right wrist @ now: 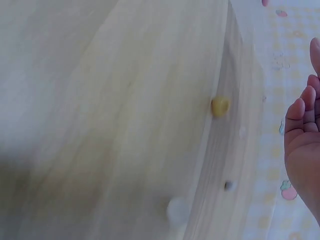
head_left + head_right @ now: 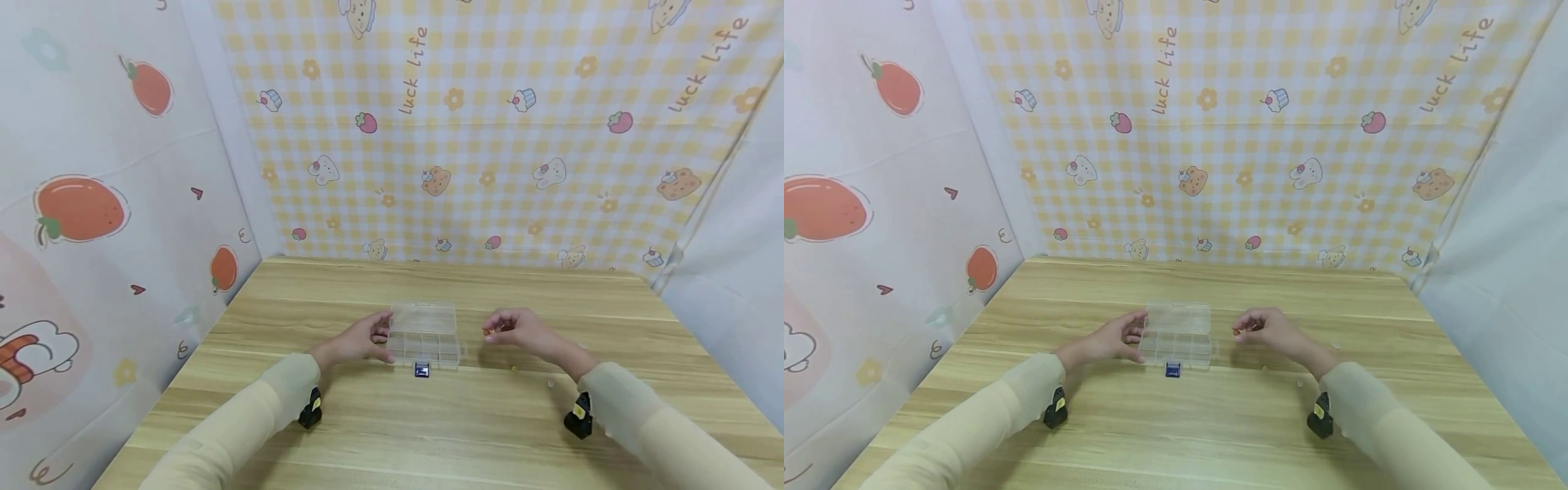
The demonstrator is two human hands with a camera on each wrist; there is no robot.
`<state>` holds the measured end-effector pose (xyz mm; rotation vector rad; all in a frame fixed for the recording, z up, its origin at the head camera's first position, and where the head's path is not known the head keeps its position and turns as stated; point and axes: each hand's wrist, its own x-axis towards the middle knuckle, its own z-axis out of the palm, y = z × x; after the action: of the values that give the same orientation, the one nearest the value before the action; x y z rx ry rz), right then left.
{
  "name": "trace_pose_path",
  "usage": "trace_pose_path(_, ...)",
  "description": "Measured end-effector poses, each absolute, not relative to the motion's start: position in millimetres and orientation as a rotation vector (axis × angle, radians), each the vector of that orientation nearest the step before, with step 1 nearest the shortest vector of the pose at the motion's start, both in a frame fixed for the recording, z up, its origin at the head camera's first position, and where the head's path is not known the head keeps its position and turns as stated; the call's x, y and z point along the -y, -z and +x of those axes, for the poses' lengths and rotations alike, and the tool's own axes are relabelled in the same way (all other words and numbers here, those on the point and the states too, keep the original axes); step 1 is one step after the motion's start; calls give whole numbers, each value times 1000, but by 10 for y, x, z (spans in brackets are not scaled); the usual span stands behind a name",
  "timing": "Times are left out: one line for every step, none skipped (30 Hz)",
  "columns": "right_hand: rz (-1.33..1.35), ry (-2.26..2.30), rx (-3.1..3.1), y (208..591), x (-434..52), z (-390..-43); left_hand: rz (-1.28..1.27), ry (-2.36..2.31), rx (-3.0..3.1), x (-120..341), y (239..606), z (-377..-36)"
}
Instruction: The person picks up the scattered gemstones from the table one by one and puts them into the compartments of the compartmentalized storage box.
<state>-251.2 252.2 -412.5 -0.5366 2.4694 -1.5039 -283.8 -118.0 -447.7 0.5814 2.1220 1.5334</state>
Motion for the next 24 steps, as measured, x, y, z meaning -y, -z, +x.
trace_pose_path(-545, 1514, -2456, 4119, -2490, -2520, 583, -1533, -2122, 1178, 4477, -2838)
trace_pose_path(-552, 1519, -2449, 4113, -2456, -2531, 582, -1532, -2123, 1178, 4477, -2837)
trace_pose_path(-561, 1519, -2447, 4108, -2420, -2543, 582, -1531, -2125, 1177, 4475, -2836)
trace_pose_path(-565, 1518, -2448, 4103, -2380, -2554, 582, -1530, -2126, 1175, 4474, -2835)
trace_pose_path(-577, 1511, -2449, 4099, -2343, -2567, 587, -1529, -2128, 1174, 4476, -2838)
trace_pose_path(-588, 1504, -2455, 4097, -2305, -2581, 586, -1526, -2130, 1173, 4477, -2838)
trace_pose_path(-601, 1498, -2457, 4096, -2268, -2595, 586, -1525, -2130, 1172, 4477, -2837)
trace_pose_path(-603, 1492, -2460, 4096, -2230, -2611, 588, -1524, -2130, 1172, 4481, -2840)
trace_pose_path(-608, 1493, -2458, 4102, -2195, -2630, 587, -1524, -2130, 1170, 4481, -2839)
trace_pose_path(-611, 1493, -2456, 4102, -2161, -2643, 588, -1524, -2130, 1169, 4481, -2839)
trace_pose_path(-623, 1493, -2451, 4073, -2119, -2638, 587, -1523, -2133, 1169, 4482, -2838)
trace_pose_path(-626, 1493, -2446, 4045, -2075, -2633, 583, -1525, -2133, 1167, 4478, -2834)
trace_pose_path(-633, 1491, -2443, 4019, -2035, -2629, 579, -1525, -2136, 1166, 4474, -2829)
trace_pose_path(-636, 1493, -2441, 4027, -2004, -2651, 578, -1525, -2140, 1167, 4474, -2828)
trace_pose_path(-643, 1490, -2443, 4032, -1974, -2671, 580, -1526, -2143, 1166, 4474, -2827)
trace_pose_path(-654, 1490, -2440, 4028, -1945, -2684, 582, -1526, -2146, 1166, 4474, -2827)
trace_pose_path(-664, 1494, -2437, 4033, -1919, -2706, 580, -1525, -2148, 1166, 4472, -2826)
trace_pose_path(-664, 1499, -2434, 4067, -1903, -2746, 579, -1524, -2148, 1165, 4469, -2824)
trace_pose_path(-675, 1503, -2434, 4103, -1890, -2788, 579, -1523, -2150, 1165, 4467, -2823)
trace_pose_path(-684, 1511, -2426, 4134, -1876, -2828, 580, -1523, -2149, 1164, 4465, -2823)
trace_pose_path(-698, 1515, -2420, 4135, -1853, -2843, 582, -1524, -2147, 1163, 4467, -2825)
trace_pose_path(-711, 1520, -2413, 4136, -1830, -2857, 577, -1526, -2144, 1163, 4460, -2823)
trace_pose_path(-719, 1517, -2413, 4143, -1805, -2875, 574, -1526, -2142, 1164, 4457, -2821)
trace_pose_path(-731, 1516, -2409, 4146, -1779, -2885, 573, -1527, -2142, 1165, 4457, -2822)
